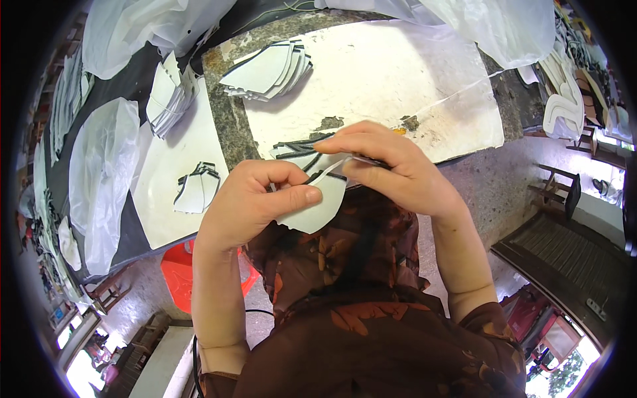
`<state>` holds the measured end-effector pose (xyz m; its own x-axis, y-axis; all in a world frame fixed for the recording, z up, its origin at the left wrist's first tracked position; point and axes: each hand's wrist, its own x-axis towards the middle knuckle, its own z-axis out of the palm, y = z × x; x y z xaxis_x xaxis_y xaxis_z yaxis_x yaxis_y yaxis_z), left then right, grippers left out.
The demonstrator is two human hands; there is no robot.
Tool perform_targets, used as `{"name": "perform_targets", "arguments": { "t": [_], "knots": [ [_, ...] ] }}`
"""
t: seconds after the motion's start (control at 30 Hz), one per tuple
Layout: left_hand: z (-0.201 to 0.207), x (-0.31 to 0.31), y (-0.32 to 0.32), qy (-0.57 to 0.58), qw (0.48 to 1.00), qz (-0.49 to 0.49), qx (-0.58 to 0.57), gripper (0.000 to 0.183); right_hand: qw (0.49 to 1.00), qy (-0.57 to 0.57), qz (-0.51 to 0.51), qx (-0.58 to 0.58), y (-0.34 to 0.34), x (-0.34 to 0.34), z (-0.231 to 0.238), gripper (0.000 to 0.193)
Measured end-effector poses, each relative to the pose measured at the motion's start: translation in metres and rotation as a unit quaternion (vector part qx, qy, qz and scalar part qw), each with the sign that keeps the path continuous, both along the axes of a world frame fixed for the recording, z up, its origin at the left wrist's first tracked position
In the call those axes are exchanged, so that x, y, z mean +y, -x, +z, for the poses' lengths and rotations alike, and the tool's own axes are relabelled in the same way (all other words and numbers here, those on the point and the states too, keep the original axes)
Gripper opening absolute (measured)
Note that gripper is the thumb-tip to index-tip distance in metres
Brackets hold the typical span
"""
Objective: The person trims threads and excess material from shoe components using small snips and arranges the trimmed pieces on the table.
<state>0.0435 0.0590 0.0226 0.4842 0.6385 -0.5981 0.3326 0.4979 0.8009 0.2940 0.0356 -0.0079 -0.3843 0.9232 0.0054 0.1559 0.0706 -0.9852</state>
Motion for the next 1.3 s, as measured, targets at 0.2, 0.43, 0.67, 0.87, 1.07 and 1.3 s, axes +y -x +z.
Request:
{"name": "perform_targets", "arguments": {
  "t": [0.2,0.43,0.67,0.87,1.07,1.3],
  "knots": [
    [-0.012,-0.008,0.003,0.041,0.993,0.094,-0.055,0.021,0.969,-0.164,0.031,-0.182,-0.016,0.006,0.011,0.040],
    [-0.017,-0.014,-0.003,0.050,0.980,0.137,-0.135,0.025,0.940,-0.165,-0.001,-0.299,-0.007,0.006,0.011,0.043],
    [-0.011,-0.016,-0.014,0.008,0.987,0.131,-0.095,0.028,0.951,-0.150,0.024,-0.270,-0.012,0.011,0.015,0.028],
    [-0.005,-0.018,-0.025,-0.036,0.990,0.120,-0.061,0.025,0.976,-0.110,0.047,-0.181,-0.015,0.013,0.019,0.027],
    [-0.006,-0.019,-0.029,-0.053,0.991,0.110,-0.057,0.026,0.978,-0.144,0.045,-0.146,-0.017,0.011,0.009,0.029],
    [-0.010,-0.019,-0.030,-0.064,0.989,0.122,-0.059,0.026,0.980,-0.139,0.040,-0.133,-0.018,0.010,0.007,0.030]
  ]
}}
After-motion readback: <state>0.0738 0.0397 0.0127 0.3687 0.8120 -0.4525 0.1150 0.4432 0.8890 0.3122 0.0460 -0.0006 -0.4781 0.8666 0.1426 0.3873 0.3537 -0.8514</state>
